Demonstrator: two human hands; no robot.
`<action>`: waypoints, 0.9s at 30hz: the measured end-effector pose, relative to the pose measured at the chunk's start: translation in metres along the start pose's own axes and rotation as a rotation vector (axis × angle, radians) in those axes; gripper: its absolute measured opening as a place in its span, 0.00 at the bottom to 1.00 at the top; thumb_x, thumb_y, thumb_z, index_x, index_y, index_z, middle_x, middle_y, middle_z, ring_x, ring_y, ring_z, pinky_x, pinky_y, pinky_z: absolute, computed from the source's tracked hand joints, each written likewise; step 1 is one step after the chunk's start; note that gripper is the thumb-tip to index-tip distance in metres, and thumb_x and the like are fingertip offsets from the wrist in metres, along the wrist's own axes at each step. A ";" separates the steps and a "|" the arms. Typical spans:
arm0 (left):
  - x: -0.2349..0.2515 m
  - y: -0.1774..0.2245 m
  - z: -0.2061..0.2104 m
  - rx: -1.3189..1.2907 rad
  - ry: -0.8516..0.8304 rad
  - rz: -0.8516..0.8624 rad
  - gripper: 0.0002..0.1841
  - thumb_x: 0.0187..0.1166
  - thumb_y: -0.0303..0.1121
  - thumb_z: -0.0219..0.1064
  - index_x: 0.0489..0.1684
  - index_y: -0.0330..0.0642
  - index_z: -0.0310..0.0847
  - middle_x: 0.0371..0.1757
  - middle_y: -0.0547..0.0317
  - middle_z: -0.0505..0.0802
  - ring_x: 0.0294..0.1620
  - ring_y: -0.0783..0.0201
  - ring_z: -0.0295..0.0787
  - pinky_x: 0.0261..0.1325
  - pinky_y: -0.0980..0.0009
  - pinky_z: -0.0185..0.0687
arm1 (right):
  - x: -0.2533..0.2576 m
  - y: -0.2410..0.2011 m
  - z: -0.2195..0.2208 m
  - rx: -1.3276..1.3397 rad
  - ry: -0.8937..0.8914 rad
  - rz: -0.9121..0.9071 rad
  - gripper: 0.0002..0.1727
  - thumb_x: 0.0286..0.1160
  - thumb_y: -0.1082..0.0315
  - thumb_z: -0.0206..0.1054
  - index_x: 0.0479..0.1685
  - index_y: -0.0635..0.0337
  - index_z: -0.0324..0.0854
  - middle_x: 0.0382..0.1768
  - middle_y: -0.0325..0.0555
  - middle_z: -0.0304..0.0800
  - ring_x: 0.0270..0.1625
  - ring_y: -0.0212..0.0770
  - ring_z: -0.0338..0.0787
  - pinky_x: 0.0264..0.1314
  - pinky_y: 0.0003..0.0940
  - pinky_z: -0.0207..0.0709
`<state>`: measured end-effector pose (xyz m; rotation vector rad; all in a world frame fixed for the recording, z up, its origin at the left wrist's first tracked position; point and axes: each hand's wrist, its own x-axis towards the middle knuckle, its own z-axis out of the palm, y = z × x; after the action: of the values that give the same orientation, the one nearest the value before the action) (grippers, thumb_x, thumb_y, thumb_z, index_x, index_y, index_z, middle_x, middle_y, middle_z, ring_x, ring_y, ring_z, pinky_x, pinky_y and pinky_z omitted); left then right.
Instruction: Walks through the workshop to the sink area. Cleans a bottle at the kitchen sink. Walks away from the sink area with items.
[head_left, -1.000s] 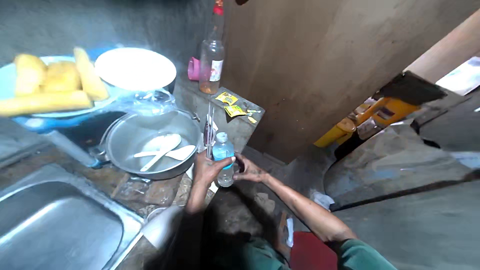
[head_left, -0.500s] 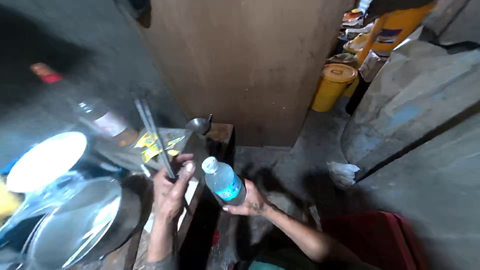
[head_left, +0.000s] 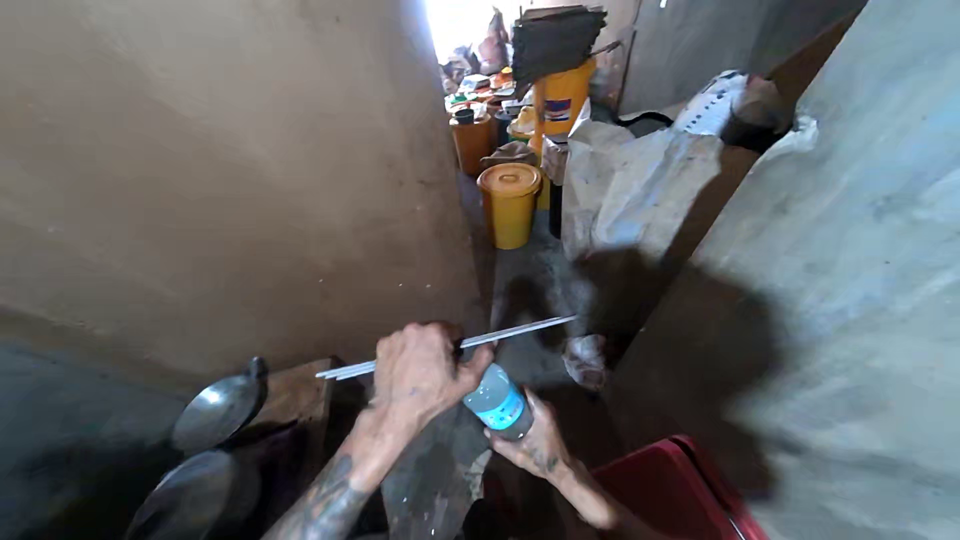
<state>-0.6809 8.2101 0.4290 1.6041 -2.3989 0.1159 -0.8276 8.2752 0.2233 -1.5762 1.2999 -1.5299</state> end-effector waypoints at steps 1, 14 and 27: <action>0.029 0.006 0.009 0.018 -0.031 0.033 0.33 0.72 0.68 0.57 0.14 0.46 0.80 0.16 0.53 0.83 0.22 0.49 0.85 0.23 0.47 0.71 | 0.018 0.012 -0.006 -0.052 0.056 0.010 0.42 0.42 0.58 0.87 0.62 0.72 0.82 0.49 0.50 0.96 0.53 0.29 0.94 0.63 0.26 0.87; 0.417 0.051 0.120 -0.313 -0.060 0.735 0.25 0.73 0.60 0.64 0.22 0.46 0.87 0.29 0.54 0.92 0.36 0.50 0.92 0.37 0.44 0.82 | 0.299 0.147 -0.114 -0.155 0.186 0.216 0.52 0.39 0.48 0.89 0.66 0.77 0.77 0.53 0.50 0.93 0.56 0.25 0.91 0.64 0.23 0.84; 0.811 0.072 0.269 -0.328 -0.231 1.065 0.21 0.72 0.55 0.69 0.18 0.47 0.83 0.21 0.58 0.87 0.27 0.54 0.87 0.29 0.47 0.76 | 0.600 0.342 -0.162 0.053 0.273 0.228 0.48 0.49 0.53 0.88 0.68 0.79 0.72 0.55 0.49 0.92 0.56 0.26 0.91 0.65 0.25 0.86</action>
<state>-1.0838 7.4550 0.3791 0.0999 -2.9633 -0.2716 -1.1460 7.6426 0.1800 -1.1700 1.5153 -1.6571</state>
